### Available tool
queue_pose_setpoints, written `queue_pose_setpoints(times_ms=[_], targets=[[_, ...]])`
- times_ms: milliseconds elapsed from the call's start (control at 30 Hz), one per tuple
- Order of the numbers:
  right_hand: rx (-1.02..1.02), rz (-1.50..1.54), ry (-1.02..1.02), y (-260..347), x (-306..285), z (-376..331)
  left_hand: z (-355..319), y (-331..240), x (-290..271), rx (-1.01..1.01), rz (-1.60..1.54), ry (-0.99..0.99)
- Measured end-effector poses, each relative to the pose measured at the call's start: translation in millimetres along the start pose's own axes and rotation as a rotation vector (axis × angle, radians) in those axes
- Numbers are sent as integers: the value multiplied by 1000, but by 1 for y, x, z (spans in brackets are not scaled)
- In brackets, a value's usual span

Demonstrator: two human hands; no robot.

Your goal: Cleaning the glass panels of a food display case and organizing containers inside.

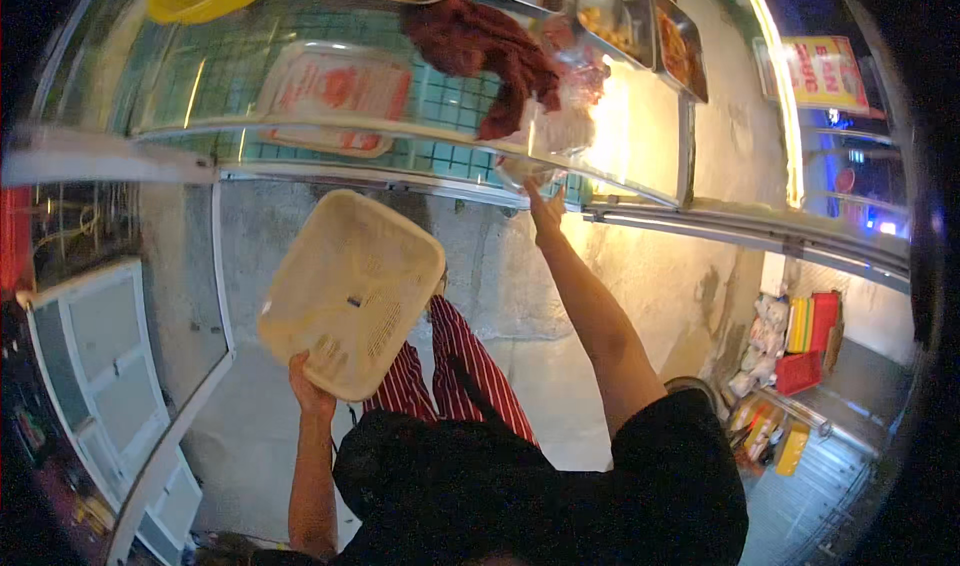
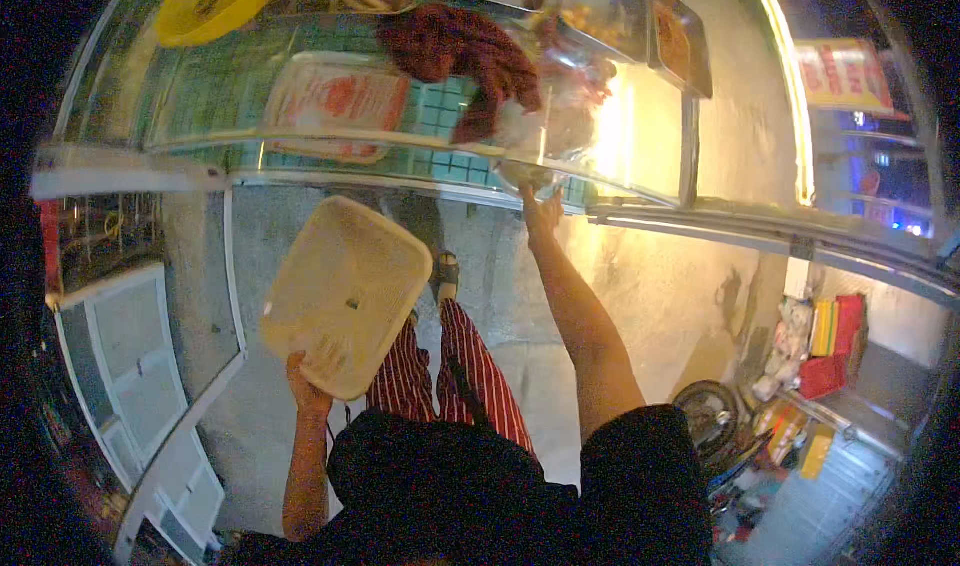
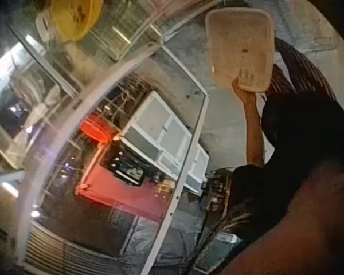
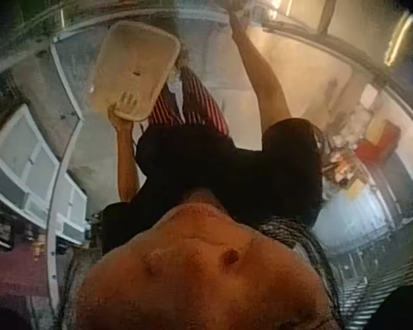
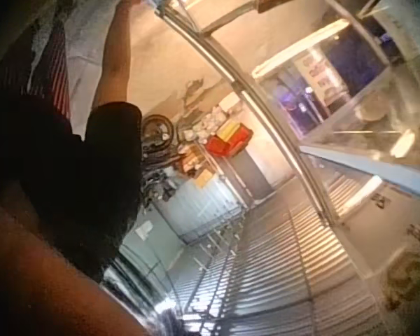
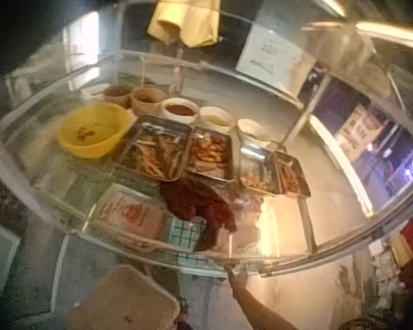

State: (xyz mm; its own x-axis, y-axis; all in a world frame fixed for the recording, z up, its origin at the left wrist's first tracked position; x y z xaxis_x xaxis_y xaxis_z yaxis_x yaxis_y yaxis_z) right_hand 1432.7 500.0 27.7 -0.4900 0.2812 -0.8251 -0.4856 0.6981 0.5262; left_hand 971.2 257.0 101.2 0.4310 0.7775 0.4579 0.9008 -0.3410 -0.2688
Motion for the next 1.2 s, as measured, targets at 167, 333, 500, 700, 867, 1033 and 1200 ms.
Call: queue_pose_setpoints(times_ms=[167,333,500,700,867,1033,1200], targets=[[45,148,240,44,21,48,-11,13,28,44,111,-21],[6,216,162,61,51,99,-18,39,55,93,137,-73],[-55,245,112,45,53,114,-21,54,56,132,126,-121],[-167,260,35,46,31,132,-8,70,69,66,72,-106],[-261,302,-10,9,-21,105,-16,72,78,82,102,-67],[-548,463,-173,2,-36,114,-1,78,63,78,130,-81],[-612,405,-136,-25,-17,108,-6,78,68,89,185,-90]])
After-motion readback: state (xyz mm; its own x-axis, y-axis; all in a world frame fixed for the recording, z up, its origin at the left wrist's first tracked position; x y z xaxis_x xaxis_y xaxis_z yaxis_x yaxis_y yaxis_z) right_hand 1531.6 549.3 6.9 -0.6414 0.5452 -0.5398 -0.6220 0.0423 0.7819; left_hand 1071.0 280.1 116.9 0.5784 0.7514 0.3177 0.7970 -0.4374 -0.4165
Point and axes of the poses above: each hand's wrist, its own z-axis towards the middle knuckle, its own x-axis out of the palm, y = z × x, the point moved 3 cm from there along z, towards the middle knuckle, and after that the axes turned 3 degrees about -z, right-handed, at the moved point
